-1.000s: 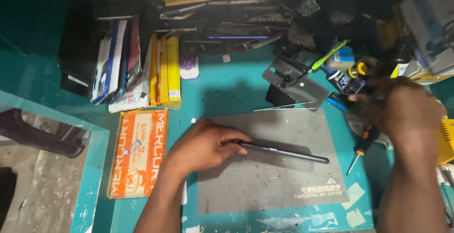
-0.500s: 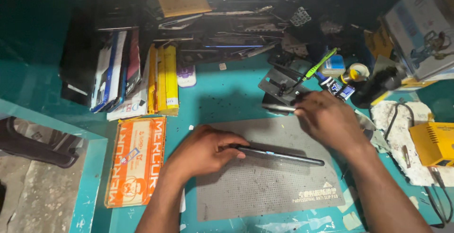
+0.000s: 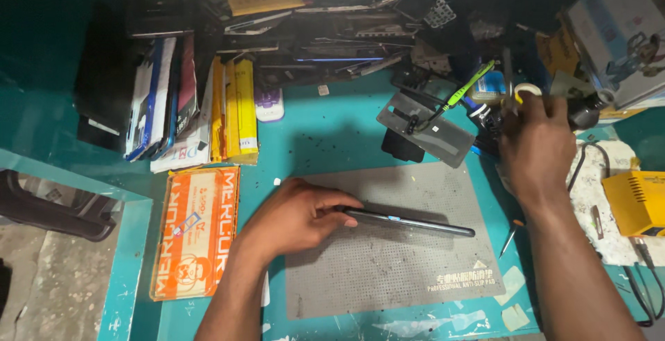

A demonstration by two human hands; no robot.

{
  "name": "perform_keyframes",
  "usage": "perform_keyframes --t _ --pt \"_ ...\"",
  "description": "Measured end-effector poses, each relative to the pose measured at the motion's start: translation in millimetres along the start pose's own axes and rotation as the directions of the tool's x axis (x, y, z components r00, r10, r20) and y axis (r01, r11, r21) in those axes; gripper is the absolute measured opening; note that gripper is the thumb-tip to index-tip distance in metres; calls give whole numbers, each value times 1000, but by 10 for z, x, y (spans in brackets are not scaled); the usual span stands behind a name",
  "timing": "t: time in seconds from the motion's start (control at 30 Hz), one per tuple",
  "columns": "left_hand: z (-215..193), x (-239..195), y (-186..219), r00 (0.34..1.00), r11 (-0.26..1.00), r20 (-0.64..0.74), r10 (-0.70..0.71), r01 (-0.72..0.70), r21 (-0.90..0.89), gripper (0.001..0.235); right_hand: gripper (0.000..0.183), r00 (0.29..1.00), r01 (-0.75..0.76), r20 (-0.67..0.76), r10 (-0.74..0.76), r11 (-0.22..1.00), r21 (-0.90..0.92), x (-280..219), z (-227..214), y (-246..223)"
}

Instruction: The person uses a metal prying tool to separate the back cover of a smartphone from its frame. After prying around the edges, the back cover is removed, exposing the internal components including the battery and camera module. The person then uses a screwdriver to remove screws from the internal assembly.

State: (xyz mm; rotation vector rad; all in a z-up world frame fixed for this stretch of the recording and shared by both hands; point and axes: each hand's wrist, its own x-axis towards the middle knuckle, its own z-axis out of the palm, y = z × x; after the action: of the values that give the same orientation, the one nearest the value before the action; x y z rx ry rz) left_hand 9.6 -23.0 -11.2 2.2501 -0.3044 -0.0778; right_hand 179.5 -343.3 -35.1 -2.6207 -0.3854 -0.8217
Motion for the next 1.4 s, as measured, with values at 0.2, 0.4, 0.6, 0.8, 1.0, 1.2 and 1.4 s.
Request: perform_keyframes --t 0.2,0.4,0.6,0.8,1.0,1.2,1.4 --pt "1 -33 -19 999 1000 -28 29 -28 7 25 22 976 211 30 -216 969 130 -28 -70 -160" --pt "33 -51 -57 999 1000 -46 26 -25 12 27 36 779 269 356 -516 788 553 -286 -451 -446" --pt "62 -75 -52 994 993 -46 98 -94 71 28 42 571 524 521 -634 771 363 -521 -431 -663" --pt "-4 -142 1 989 991 62 131 -133 25 25 28 480 496 673 -563 807 321 -557 -376 -592" --pt "-11 -160 40 983 983 41 181 -182 29 18 29 595 588 414 -689 724 360 -548 -299 -498" --pt "-11 -150 10 971 971 -1 240 -240 -15 13 34 609 550 445 -656 754 359 -550 -220 -456" --pt "11 -134 7 985 985 55 163 -166 52 18 40 570 539 529 -628 772 336 -546 -180 -469"
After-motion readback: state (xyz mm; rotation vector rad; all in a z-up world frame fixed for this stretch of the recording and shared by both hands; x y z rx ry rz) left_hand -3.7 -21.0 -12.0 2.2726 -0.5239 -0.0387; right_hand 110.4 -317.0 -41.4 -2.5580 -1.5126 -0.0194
